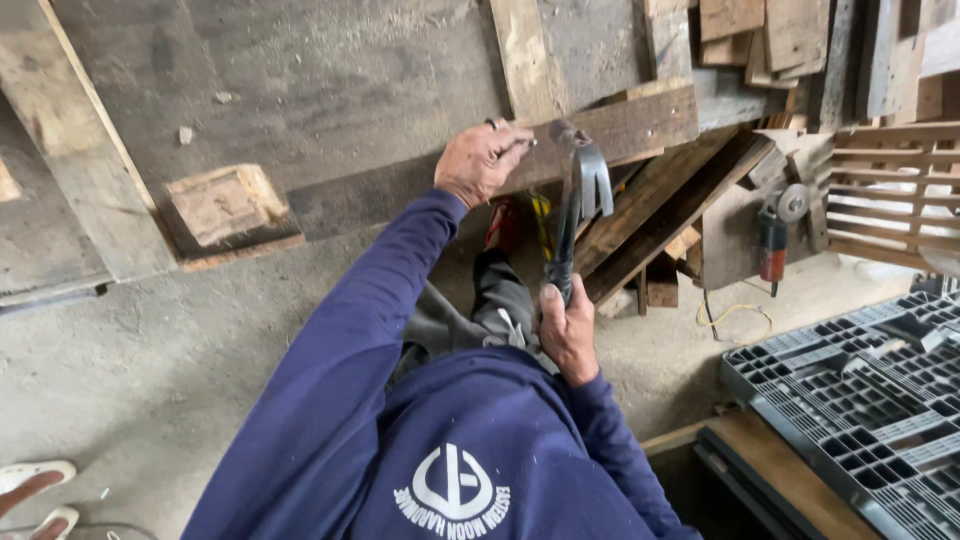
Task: The person hammers nails into wooden planks and blocks using a claw hammer. They repeatedly position the wood on a workbench, drive nails in, and adjust the pieces to align them.
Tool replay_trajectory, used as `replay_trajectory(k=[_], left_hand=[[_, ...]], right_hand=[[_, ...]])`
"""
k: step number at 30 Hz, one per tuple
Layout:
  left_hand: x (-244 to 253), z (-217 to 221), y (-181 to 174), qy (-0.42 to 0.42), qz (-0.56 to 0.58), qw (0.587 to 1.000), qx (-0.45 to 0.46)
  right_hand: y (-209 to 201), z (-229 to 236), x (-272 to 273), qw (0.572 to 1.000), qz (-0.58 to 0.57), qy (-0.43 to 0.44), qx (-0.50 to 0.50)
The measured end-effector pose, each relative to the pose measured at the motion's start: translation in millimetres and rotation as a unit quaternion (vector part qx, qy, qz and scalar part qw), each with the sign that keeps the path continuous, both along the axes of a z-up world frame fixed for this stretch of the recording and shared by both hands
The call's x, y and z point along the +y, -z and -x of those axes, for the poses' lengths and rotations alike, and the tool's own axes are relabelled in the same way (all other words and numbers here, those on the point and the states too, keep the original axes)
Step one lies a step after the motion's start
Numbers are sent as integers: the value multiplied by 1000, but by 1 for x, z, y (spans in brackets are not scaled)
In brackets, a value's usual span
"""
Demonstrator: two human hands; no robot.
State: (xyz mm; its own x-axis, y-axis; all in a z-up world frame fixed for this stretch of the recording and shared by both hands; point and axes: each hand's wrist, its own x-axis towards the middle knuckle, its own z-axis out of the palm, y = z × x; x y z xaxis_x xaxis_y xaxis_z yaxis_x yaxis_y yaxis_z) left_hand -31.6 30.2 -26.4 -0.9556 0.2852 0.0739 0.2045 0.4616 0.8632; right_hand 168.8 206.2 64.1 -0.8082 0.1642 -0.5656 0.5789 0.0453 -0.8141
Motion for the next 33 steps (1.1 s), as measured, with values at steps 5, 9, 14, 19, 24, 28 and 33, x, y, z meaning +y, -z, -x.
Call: replay_trajectory(k=[5,9,14,19,24,28,33], left_hand=[[5,7,16,-130,-79,985,75],[3,3,10,-146,-48,987,-57],[5,8,1,-167,-98,980,-39],[8,3,1,-176,-114,978,-20],[9,7,6,-218,-170,958,-75],[8,-3,11,-241,-173,953,-57],[6,8,10,-257,-166,950,-67]], right_hand=[[-8,13,9,1000,-1,-4,15],[-19,4,12,951,149,67,263],[31,19,-5,998,-47,-37,-17],[-37,23,23,997,-35,22,68],[-110,59,68,795,111,-5,596],[-41,38,52,870,86,-26,486],[28,20,26,986,-133,-103,14]])
